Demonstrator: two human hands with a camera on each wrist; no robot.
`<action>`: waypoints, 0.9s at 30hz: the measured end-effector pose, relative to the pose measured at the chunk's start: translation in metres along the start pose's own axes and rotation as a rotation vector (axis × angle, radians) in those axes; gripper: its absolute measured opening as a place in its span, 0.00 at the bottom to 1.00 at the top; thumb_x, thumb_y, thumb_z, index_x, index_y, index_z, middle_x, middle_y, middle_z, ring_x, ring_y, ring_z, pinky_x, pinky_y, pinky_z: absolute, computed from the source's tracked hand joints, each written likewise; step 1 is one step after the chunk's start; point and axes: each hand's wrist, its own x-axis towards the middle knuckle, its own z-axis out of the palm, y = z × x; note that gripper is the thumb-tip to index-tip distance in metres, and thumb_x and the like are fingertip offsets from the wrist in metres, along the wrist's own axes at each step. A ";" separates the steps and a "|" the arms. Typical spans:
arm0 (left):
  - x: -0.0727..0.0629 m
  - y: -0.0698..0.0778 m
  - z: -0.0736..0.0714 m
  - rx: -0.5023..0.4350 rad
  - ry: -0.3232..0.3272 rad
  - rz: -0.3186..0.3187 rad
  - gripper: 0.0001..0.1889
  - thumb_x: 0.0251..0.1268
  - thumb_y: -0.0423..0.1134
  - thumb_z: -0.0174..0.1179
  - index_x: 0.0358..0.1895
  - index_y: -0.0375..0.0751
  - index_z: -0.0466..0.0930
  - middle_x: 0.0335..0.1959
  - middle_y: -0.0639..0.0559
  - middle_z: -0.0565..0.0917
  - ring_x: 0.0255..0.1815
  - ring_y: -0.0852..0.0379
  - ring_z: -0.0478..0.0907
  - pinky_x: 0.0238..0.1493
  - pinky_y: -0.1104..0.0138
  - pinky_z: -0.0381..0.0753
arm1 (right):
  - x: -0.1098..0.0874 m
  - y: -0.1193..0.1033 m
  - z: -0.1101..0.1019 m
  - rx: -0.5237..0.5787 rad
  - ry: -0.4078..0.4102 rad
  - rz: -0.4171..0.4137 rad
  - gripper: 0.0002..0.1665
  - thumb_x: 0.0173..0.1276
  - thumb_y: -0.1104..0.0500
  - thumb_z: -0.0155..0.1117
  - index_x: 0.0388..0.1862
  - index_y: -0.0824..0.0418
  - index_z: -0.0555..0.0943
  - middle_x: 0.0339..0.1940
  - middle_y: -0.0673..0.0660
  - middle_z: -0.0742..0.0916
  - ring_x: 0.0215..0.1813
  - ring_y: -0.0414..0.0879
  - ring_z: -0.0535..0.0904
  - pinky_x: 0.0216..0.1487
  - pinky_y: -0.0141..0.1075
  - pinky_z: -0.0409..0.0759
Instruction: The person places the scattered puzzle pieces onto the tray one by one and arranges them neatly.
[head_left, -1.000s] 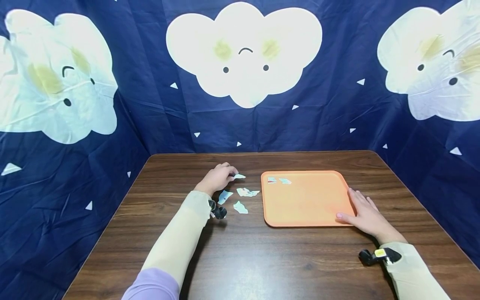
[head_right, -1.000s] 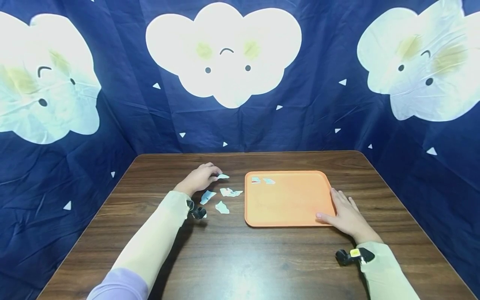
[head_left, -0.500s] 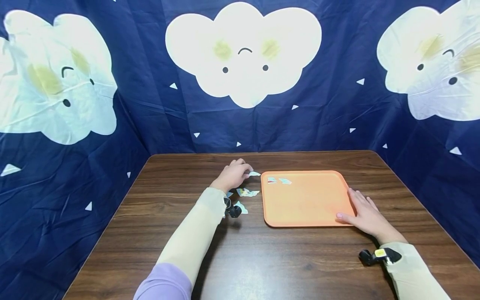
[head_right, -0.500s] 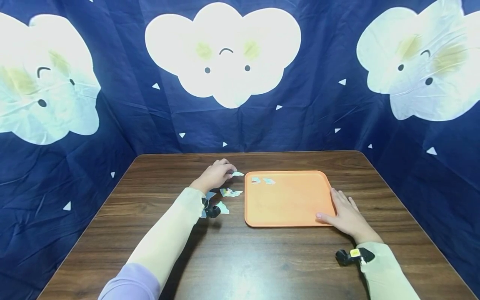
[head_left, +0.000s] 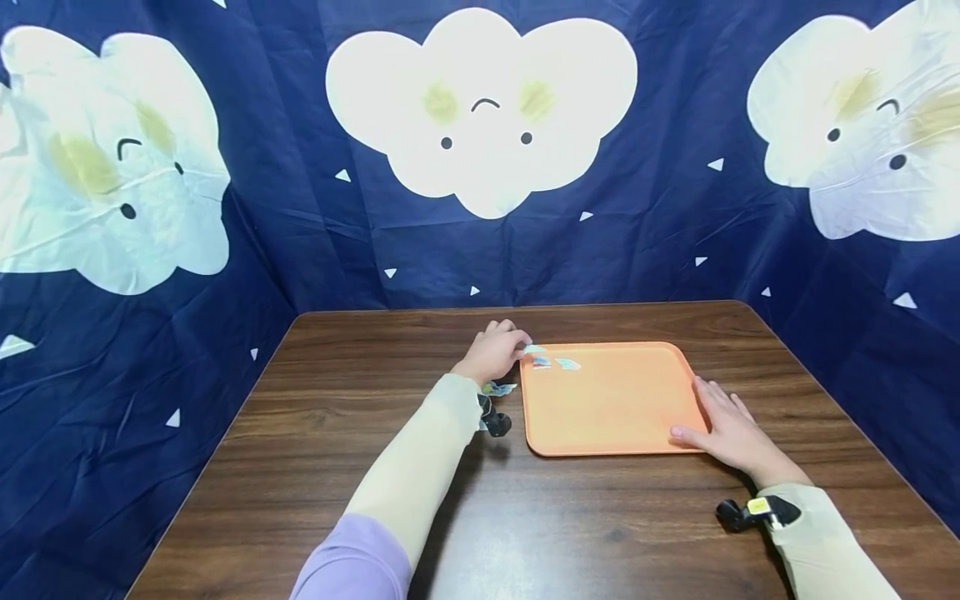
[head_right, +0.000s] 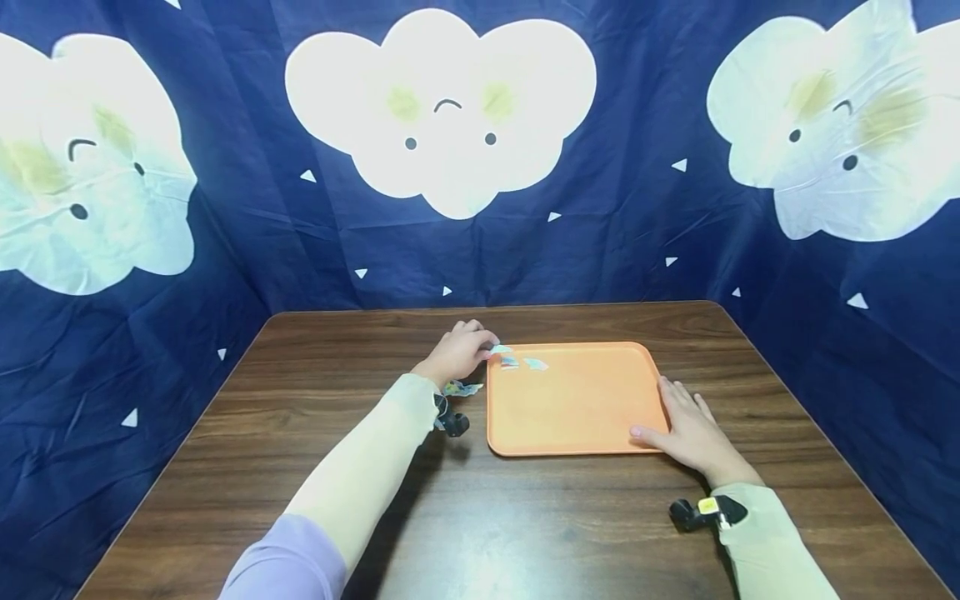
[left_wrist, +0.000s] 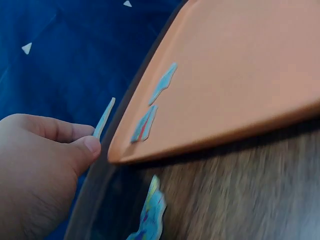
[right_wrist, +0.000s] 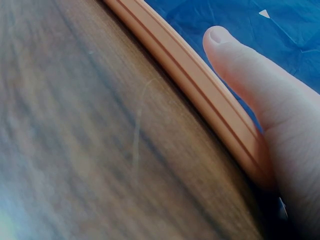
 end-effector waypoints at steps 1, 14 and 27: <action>0.002 0.002 0.002 -0.004 -0.002 0.000 0.15 0.78 0.45 0.55 0.62 0.56 0.80 0.59 0.53 0.75 0.59 0.50 0.67 0.58 0.53 0.71 | 0.000 0.000 0.000 0.001 0.000 0.002 0.66 0.64 0.34 0.66 0.79 0.76 0.46 0.77 0.81 0.56 0.78 0.75 0.48 0.75 0.65 0.38; 0.026 0.037 0.031 -0.018 0.041 -0.037 0.13 0.77 0.47 0.56 0.59 0.59 0.82 0.59 0.55 0.72 0.60 0.51 0.63 0.60 0.55 0.64 | -0.001 0.002 0.001 -0.008 0.002 0.006 0.67 0.64 0.34 0.66 0.79 0.77 0.46 0.77 0.81 0.56 0.78 0.75 0.48 0.75 0.65 0.39; 0.033 0.080 0.050 0.026 0.069 -0.036 0.14 0.76 0.52 0.57 0.59 0.60 0.82 0.56 0.56 0.72 0.58 0.52 0.62 0.62 0.54 0.61 | 0.002 0.003 0.003 -0.012 0.004 0.013 0.67 0.64 0.33 0.66 0.79 0.76 0.47 0.77 0.80 0.56 0.78 0.73 0.48 0.75 0.65 0.39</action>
